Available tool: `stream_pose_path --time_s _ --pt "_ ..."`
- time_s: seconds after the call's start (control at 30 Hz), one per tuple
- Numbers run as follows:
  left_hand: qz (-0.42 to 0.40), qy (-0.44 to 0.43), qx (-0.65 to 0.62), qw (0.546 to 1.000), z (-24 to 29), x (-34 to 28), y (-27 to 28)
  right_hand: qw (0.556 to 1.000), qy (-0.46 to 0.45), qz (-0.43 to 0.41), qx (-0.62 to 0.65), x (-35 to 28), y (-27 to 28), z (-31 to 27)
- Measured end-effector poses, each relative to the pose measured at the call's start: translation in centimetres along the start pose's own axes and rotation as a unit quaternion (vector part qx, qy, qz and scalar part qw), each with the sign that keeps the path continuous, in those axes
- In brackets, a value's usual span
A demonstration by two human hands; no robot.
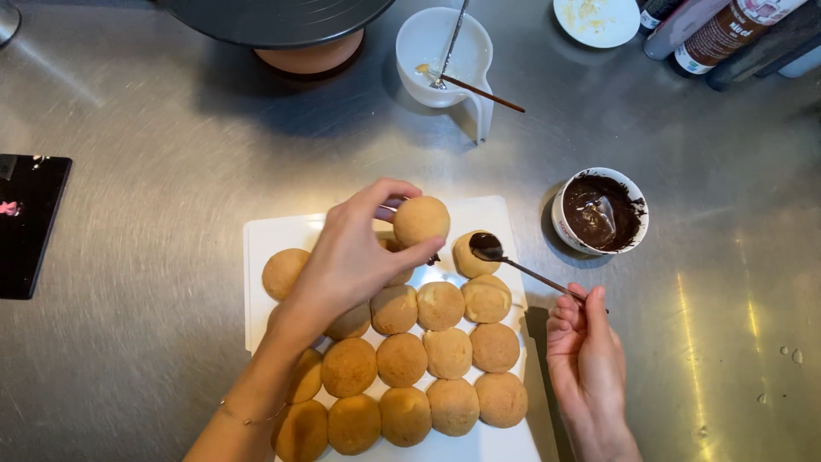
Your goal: Apply chocolate sauce to the base of cream puffs and arrange them on a tray.
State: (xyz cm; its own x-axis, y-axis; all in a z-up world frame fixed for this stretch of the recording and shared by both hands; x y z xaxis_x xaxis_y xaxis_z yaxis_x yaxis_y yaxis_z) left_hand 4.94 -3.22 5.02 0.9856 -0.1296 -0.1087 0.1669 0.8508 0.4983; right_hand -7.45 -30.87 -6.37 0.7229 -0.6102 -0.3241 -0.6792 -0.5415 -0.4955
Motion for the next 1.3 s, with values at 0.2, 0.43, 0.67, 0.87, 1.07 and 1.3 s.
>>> stream_pose_path --time_s 0.2,0.43,0.67,0.87,1.07,1.3 --pt "-0.065 -0.015 0.146 0.987 -2.9 1.1 -5.5 0.998 0.034 0.006 0.051 0.2 1.7 -3.2" --pt "-0.056 0.001 0.229 0.972 -3.4 0.4 -5.8 0.989 0.145 0.018 -0.03 1.0 3.5 -6.1" --pt "-0.025 -0.039 0.244 0.969 -2.6 0.4 -6.8 0.951 0.276 0.018 -0.14 1.9 3.4 -9.1" --pt "-0.005 -0.056 0.321 0.946 -0.2 1.7 -11.3 0.684 0.487 -0.251 -0.482 5.1 2.4 -8.7" --pt "0.06 -0.058 0.476 0.875 -0.7 2.6 -15.0 0.616 0.486 -0.324 -0.529 3.7 0.4 -8.4" --pt "-0.026 0.052 0.243 0.968 2.2 3.0 -11.6 0.845 0.373 -0.173 -0.341 4.1 0.3 -10.1"
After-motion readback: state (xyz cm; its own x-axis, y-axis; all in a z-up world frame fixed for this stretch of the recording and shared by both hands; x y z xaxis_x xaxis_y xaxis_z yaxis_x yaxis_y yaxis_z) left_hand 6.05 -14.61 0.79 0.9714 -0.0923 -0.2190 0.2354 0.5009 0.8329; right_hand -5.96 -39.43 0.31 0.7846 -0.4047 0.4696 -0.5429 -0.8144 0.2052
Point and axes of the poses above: each hand's wrist, its own x-axis towards the middle knuckle, its own y-axis out of the back of the hand, z = x × y, the point moved 4 cm from there along x, towards the middle knuckle, and after that the axes turned 14 degrees about y, right-handed, at the moved point
